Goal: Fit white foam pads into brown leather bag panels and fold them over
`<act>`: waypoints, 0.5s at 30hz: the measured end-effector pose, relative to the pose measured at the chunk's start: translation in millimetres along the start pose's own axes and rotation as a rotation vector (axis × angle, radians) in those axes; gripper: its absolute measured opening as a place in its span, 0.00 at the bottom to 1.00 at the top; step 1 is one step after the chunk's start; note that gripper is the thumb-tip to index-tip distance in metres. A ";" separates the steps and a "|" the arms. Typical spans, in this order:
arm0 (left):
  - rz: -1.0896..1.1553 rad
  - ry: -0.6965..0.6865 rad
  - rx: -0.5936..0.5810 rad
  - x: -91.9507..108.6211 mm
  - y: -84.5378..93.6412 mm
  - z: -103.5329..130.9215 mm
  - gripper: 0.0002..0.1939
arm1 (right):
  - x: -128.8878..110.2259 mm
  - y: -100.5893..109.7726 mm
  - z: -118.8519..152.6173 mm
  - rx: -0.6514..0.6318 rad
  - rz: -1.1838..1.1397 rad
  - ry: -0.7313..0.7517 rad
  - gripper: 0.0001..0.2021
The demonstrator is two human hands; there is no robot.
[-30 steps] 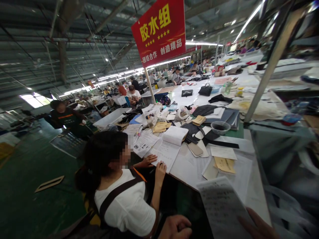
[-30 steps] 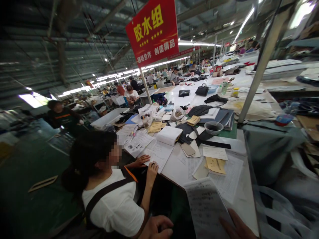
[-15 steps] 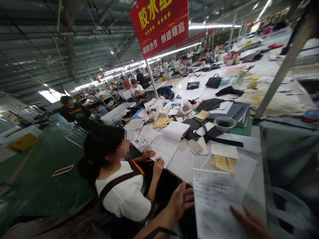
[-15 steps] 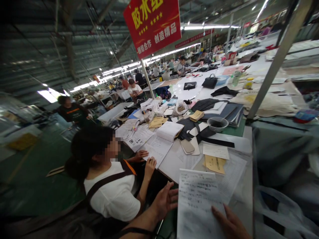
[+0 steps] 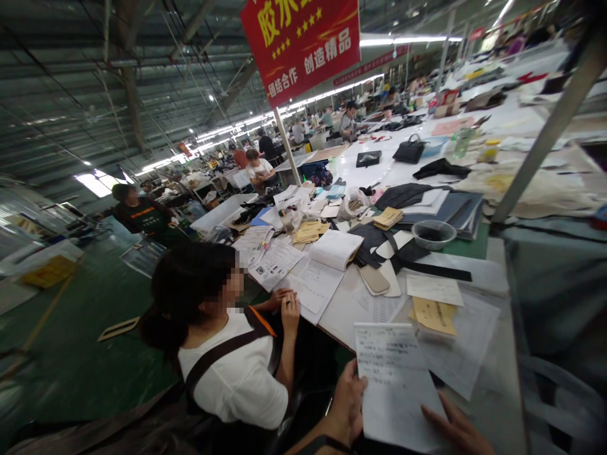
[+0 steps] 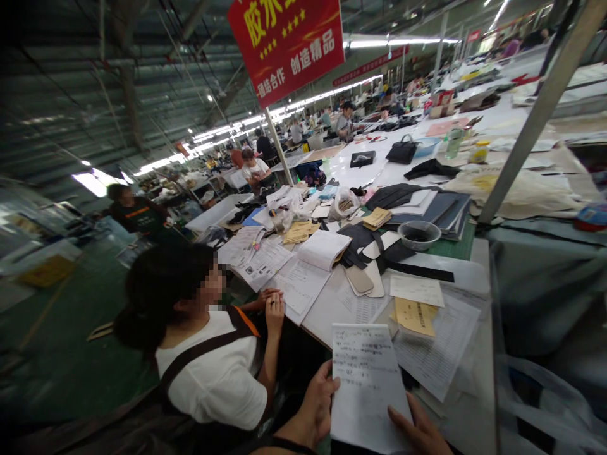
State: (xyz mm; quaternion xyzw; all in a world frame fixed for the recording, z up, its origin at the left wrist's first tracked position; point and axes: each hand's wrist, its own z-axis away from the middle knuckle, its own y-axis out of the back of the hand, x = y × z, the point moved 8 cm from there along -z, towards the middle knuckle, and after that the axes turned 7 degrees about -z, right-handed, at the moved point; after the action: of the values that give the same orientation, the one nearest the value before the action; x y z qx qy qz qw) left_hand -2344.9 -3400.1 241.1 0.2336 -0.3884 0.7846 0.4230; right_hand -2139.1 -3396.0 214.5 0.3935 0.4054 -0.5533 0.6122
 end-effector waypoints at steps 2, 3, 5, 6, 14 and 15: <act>-0.035 -0.023 0.016 0.2 4.9 -10.9 0.32 | 6.3 -5.4 -5.5 -0.013 -0.038 -0.060 0.13; -0.057 -0.031 0.017 0.3 7.0 -16.7 0.32 | 8.7 -9.5 -8.4 -0.024 -0.059 -0.101 0.15; -0.106 -0.038 0.009 1.0 11.2 -29.0 0.31 | 10.9 -19.2 -14.2 -0.039 -0.122 -0.185 0.20; -0.140 -0.043 0.005 2.3 13.5 -35.3 0.30 | 10.3 -24.3 -17.4 -0.038 -0.159 -0.215 0.22; -0.892 -0.212 0.107 38.5 40.3 -81.7 0.26 | 10.1 -62.3 -69.9 -0.001 -0.267 -0.242 0.30; -0.930 -0.221 0.120 41.0 43.5 -85.4 0.27 | 20.6 -65.3 -76.5 0.004 -0.274 -0.292 0.31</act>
State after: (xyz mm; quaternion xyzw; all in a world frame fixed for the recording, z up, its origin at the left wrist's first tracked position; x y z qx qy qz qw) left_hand -2406.8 -3326.2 201.4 0.4884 -0.2393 0.5036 0.6712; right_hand -2207.7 -3337.3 165.5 0.2514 0.3612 -0.6834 0.5825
